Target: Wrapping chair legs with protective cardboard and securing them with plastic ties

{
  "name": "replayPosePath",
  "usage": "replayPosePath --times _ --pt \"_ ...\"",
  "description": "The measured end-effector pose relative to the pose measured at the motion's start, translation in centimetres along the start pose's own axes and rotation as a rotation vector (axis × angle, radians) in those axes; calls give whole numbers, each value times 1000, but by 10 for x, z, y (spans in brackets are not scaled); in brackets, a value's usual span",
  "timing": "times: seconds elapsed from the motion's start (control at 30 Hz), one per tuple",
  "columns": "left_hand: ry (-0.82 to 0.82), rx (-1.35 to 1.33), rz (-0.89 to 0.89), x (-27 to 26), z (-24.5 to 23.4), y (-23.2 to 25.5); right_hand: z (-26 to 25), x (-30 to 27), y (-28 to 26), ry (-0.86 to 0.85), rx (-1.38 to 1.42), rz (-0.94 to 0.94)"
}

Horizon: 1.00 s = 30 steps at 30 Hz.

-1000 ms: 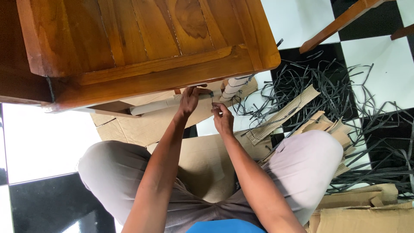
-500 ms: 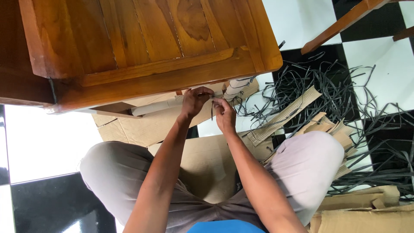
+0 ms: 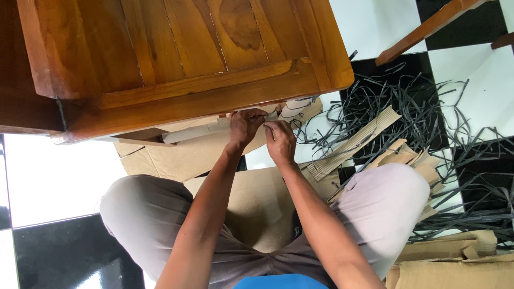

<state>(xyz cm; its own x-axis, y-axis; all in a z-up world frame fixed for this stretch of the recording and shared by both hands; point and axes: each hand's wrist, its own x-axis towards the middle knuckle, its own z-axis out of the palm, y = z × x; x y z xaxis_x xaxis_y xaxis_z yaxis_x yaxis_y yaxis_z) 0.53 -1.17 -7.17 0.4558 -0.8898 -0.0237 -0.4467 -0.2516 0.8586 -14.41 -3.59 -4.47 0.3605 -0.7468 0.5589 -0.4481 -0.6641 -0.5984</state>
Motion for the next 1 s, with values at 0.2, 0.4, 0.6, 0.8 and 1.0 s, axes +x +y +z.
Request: replayPosePath --times 0.2,0.4,0.6,0.8,1.0 --pt "-17 72 25 -1 -4 5 -8 10 -10 14 -64 -152" --pt "-62 77 52 -3 -14 16 -11 12 -17 -31 -12 -142" --pt "-56 32 71 -9 -20 27 11 1 4 15 38 53" --pt "-88 44 114 -9 -24 29 12 3 1 15 37 350" --pt "-95 -14 116 -7 -29 26 23 -2 -3 -45 -16 503"
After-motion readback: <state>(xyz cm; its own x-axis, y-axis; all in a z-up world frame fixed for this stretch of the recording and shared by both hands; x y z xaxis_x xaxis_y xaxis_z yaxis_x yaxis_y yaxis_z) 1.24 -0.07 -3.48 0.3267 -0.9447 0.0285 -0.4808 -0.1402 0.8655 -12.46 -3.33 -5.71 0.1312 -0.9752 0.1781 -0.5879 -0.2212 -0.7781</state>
